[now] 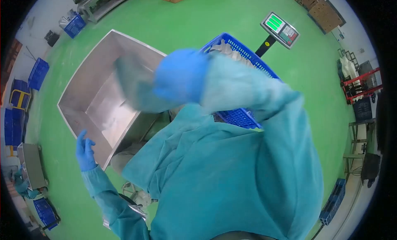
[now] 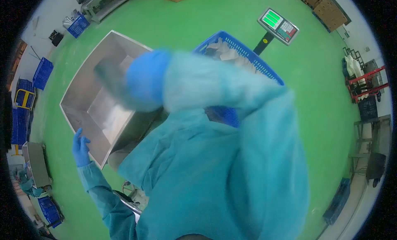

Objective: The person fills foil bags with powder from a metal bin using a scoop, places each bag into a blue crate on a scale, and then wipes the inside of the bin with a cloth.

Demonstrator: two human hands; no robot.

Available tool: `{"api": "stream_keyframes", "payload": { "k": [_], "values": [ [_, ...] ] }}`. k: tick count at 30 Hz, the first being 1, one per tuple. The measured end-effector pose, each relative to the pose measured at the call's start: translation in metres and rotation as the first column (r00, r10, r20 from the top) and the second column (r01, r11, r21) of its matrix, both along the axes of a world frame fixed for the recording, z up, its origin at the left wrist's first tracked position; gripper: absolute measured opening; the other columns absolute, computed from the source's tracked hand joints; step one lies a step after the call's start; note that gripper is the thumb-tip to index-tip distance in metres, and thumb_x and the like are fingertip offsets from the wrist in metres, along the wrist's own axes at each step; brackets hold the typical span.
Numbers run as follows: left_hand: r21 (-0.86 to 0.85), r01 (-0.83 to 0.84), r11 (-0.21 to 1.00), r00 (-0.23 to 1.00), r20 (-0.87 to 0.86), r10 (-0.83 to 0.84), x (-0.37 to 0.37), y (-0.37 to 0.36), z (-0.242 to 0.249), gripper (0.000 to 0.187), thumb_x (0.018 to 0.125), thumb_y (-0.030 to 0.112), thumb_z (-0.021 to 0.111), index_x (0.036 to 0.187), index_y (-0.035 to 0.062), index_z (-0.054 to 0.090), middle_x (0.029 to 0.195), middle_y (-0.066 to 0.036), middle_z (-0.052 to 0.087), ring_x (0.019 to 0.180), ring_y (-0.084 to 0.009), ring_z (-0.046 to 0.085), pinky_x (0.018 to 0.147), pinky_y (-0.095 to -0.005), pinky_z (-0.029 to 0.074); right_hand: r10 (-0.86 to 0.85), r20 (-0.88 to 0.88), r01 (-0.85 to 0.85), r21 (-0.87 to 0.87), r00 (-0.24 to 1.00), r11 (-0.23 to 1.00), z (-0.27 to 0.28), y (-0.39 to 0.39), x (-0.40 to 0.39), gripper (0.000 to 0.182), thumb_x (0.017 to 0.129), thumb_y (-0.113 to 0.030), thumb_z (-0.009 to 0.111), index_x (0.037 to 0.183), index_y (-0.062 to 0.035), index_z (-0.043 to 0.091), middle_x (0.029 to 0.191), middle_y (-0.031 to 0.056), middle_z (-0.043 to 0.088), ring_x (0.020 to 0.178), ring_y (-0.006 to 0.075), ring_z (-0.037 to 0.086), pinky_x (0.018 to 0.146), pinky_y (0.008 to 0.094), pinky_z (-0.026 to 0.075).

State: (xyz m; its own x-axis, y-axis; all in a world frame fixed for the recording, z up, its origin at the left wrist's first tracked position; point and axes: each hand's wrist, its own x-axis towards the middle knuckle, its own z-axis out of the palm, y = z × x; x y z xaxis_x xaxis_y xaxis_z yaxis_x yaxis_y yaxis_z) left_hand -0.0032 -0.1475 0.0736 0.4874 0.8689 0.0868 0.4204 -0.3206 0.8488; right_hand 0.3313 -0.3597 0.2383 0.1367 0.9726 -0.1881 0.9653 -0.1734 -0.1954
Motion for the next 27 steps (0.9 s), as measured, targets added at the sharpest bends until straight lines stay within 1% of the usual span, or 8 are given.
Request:
{"api": "stream_keyframes", "payload": {
  "k": [2,6,8,11,16,18,20,27],
  "values": [
    [-0.034,0.016,0.999,0.999,-0.034,-0.017,0.008,-0.002,-0.023,0.033,0.091,0.010,0.048,0.123,0.0057,0.053,0.074,0.000,0.055,0.061,-0.0052,0.045,0.053,-0.0198,0.036,-0.084,0.117,0.085,-0.004,0.990,0.996,0.030,-0.051,0.024,0.025,0.079,-0.026,0.053,0.074,-0.0063,0.067,0.070,0.0157,0.063,0.065,0.0342,0.062,0.055,0.0432,0.049],
    [-0.144,0.083,0.986,0.997,0.007,-0.083,0.025,-0.003,-0.065,0.033,0.090,0.008,0.050,0.123,0.0061,0.054,0.073,-0.001,0.055,0.061,-0.0047,0.045,0.053,-0.0202,0.037,-0.325,0.108,0.318,0.073,0.940,0.945,-0.010,-0.124,0.074,0.024,0.081,-0.022,0.053,0.084,-0.0015,0.066,0.074,0.0164,0.064,0.067,0.0350,0.063,0.058,0.0422,0.050],
    [-0.163,0.099,0.982,0.995,0.002,-0.100,0.026,-0.006,-0.076,0.034,0.089,0.008,0.051,0.124,0.0059,0.053,0.073,-0.001,0.055,0.061,-0.0045,0.045,0.053,-0.0197,0.036,-0.356,0.324,0.381,-0.016,0.877,0.924,-0.062,-0.154,0.116,0.023,0.080,-0.018,0.054,0.088,-0.0003,0.067,0.074,0.0173,0.065,0.069,0.0343,0.064,0.060,0.0415,0.051],
    [-0.239,0.080,0.968,0.994,-0.049,-0.094,0.023,-0.014,-0.080,0.035,0.089,0.008,0.051,0.124,0.0056,0.053,0.073,-0.001,0.055,0.060,-0.0045,0.045,0.053,-0.0192,0.036,-0.703,0.266,0.743,-0.088,0.660,0.664,-0.115,-0.189,0.137,0.023,0.083,-0.016,0.051,0.094,-0.0056,0.068,0.092,0.0156,0.067,0.087,0.0333,0.064,0.074,0.0408,0.052],
    [-0.270,0.021,0.963,0.984,-0.167,-0.068,0.010,-0.015,-0.087,0.035,0.089,0.009,0.052,0.124,0.0045,0.053,0.071,-0.001,0.055,0.059,-0.0052,0.045,0.053,-0.0192,0.036,-0.402,0.474,0.569,-0.287,0.784,0.771,-0.301,-0.262,0.216,0.020,0.079,-0.021,0.060,0.089,-0.0077,0.071,0.092,0.0144,0.068,0.085,0.0351,0.065,0.073,0.0414,0.053],
    [-0.236,0.037,0.971,0.980,-0.180,-0.081,0.006,-0.014,-0.091,0.035,0.089,0.009,0.052,0.124,0.0043,0.053,0.071,-0.001,0.055,0.058,-0.0053,0.044,0.052,-0.0192,0.035,-0.887,0.140,0.890,-0.197,0.441,0.411,-0.397,-0.273,0.234,0.027,0.080,-0.030,0.061,0.091,-0.0073,0.070,0.096,0.0168,0.067,0.091,0.0366,0.063,0.075,0.0422,0.052],
    [-0.223,0.038,0.974,0.979,-0.185,-0.080,0.006,-0.017,-0.091,0.035,0.088,0.009,0.052,0.123,0.0042,0.053,0.071,-0.001,0.056,0.057,-0.0053,0.044,0.051,-0.0191,0.035,-0.935,-0.101,0.907,-0.227,0.340,0.355,-0.397,-0.268,0.208,0.030,0.085,-0.028,0.053,0.102,-0.0055,0.063,0.102,0.0150,0.064,0.093,0.0317,0.062,0.079,0.0403,0.050],
    [-0.215,0.021,0.976,0.969,-0.236,-0.072,0.023,-0.018,-0.079,0.035,0.088,0.011,0.053,0.123,0.0075,0.053,0.070,-0.001,0.056,0.052,-0.0050,0.041,0.045,-0.0193,0.033,-0.941,-0.164,0.882,-0.332,0.296,0.335,-0.416,-0.291,0.230,0.041,0.088,-0.040,0.048,0.097,-0.0040,0.065,0.092,0.0150,0.066,0.082,0.0311,0.064,0.076,0.0404,0.050]
  ]
}}
